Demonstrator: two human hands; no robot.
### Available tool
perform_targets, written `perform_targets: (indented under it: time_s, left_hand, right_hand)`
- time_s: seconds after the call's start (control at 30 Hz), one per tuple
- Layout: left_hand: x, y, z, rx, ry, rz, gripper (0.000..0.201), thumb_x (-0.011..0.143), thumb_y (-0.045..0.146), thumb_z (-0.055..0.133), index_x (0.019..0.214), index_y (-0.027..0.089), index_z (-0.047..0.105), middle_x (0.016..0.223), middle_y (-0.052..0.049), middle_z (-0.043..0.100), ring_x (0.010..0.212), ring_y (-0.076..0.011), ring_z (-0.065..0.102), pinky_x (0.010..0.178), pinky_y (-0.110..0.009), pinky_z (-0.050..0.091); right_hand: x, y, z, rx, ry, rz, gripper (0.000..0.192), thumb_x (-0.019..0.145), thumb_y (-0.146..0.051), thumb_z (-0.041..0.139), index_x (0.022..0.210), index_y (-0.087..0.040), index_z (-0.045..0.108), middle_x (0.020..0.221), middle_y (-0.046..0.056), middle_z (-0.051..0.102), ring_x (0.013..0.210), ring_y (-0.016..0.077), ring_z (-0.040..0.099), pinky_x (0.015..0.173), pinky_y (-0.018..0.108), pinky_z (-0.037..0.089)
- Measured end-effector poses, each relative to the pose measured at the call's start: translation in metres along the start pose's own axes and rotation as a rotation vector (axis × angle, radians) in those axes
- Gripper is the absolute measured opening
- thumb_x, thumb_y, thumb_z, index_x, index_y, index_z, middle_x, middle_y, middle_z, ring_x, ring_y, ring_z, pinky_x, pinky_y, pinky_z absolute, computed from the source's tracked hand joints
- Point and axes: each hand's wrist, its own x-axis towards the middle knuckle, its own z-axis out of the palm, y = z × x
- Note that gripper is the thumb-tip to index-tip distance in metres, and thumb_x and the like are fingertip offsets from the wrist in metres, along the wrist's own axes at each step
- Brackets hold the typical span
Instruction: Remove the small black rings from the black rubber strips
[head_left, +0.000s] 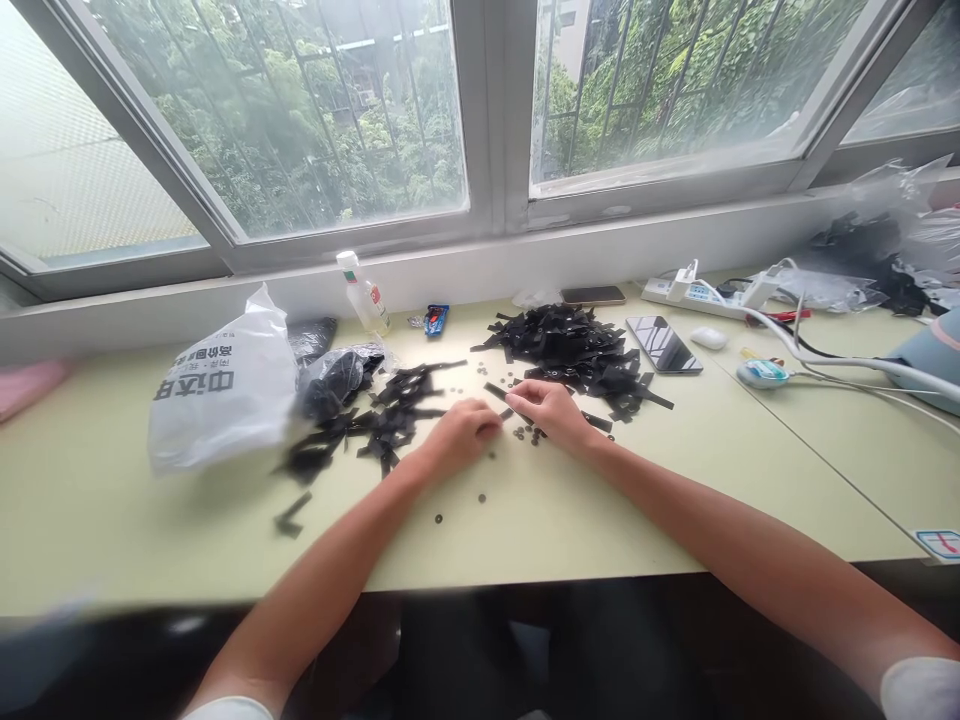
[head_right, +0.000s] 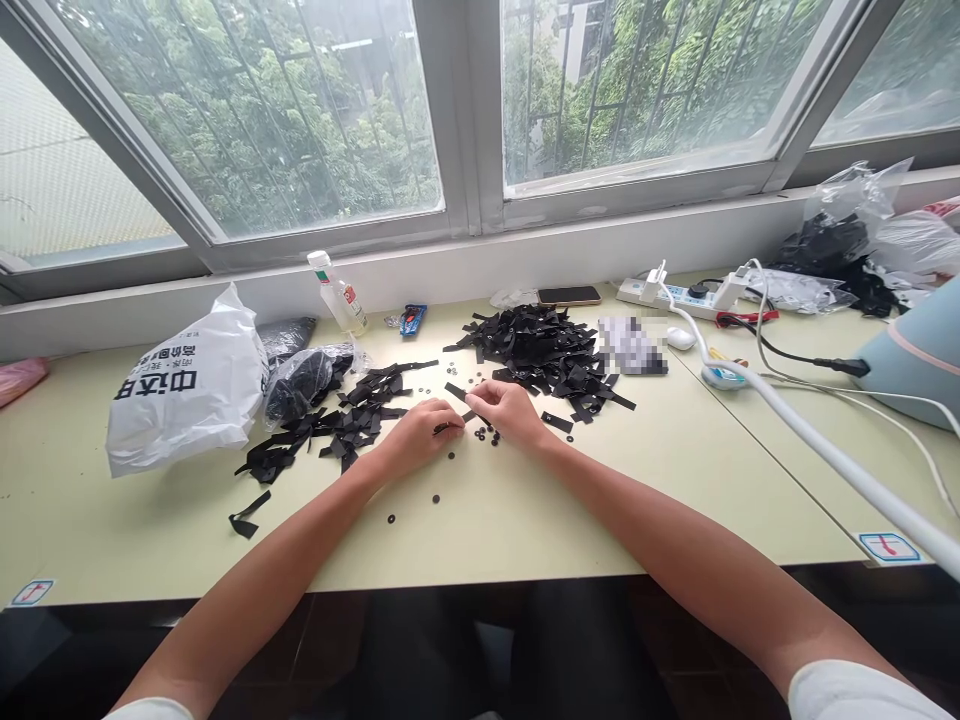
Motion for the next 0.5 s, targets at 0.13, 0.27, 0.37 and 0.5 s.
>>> perform_targets:
  time_s: [0.13, 0.27, 0.37, 0.5]
  left_hand:
    - [-0.0001, -0.0028, -0.0006, 0.04, -0.004, -0.01, 0.017, 0.092, 0.019, 0.057, 0.093, 0.021, 0.074, 0.091, -0.007, 0.069, 0.087, -0.0215, 0.061, 0.079, -0.035, 0.049]
    - [-0.0005, -0.0058, -0.0005, 0.05, -0.005, -0.012, 0.015, 0.092, 0.019, 0.057, 0.091, 0.021, 0.072, 0.092, -0.006, 0.067, 0.089, -0.0213, 0.06, 0.081, -0.035, 0.048]
    - [-0.001, -0.0072, 0.0003, 0.047, -0.007, -0.011, 0.017, 0.093, 0.018, 0.055, 0.089, 0.02, 0.071, 0.092, -0.006, 0.067, 0.09, -0.0209, 0.059, 0.082, -0.034, 0.048]
    - [-0.0022, -0.0068, 0.0003, 0.061, 0.005, -0.002, 0.017, 0.093, 0.017, 0.054, 0.087, 0.02, 0.07, 0.091, -0.005, 0.066, 0.089, -0.0199, 0.058, 0.081, -0.034, 0.048]
  right_hand:
    - [-0.0002, 0.0009, 0.0001, 0.005, -0.006, 0.0, 0.03, 0.084, -0.047, 0.064, 0.084, -0.018, 0.071, 0.076, 0.003, 0.067, 0.065, 0.0152, 0.055, 0.06, 0.028, 0.043]
    - [-0.0006, 0.0008, -0.0002, 0.004, -0.015, 0.008, 0.03, 0.084, -0.047, 0.064, 0.085, -0.018, 0.072, 0.077, 0.003, 0.067, 0.066, 0.0155, 0.055, 0.06, 0.028, 0.043]
    - [-0.0007, 0.0011, 0.0, -0.002, -0.025, 0.012, 0.03, 0.084, -0.046, 0.064, 0.085, -0.018, 0.071, 0.079, 0.003, 0.068, 0.066, 0.0155, 0.056, 0.06, 0.028, 0.044]
    - [-0.0012, 0.0036, 0.0017, -0.01, -0.027, -0.006, 0.028, 0.085, -0.045, 0.064, 0.084, -0.018, 0.071, 0.079, 0.003, 0.068, 0.068, 0.0155, 0.057, 0.063, 0.028, 0.044]
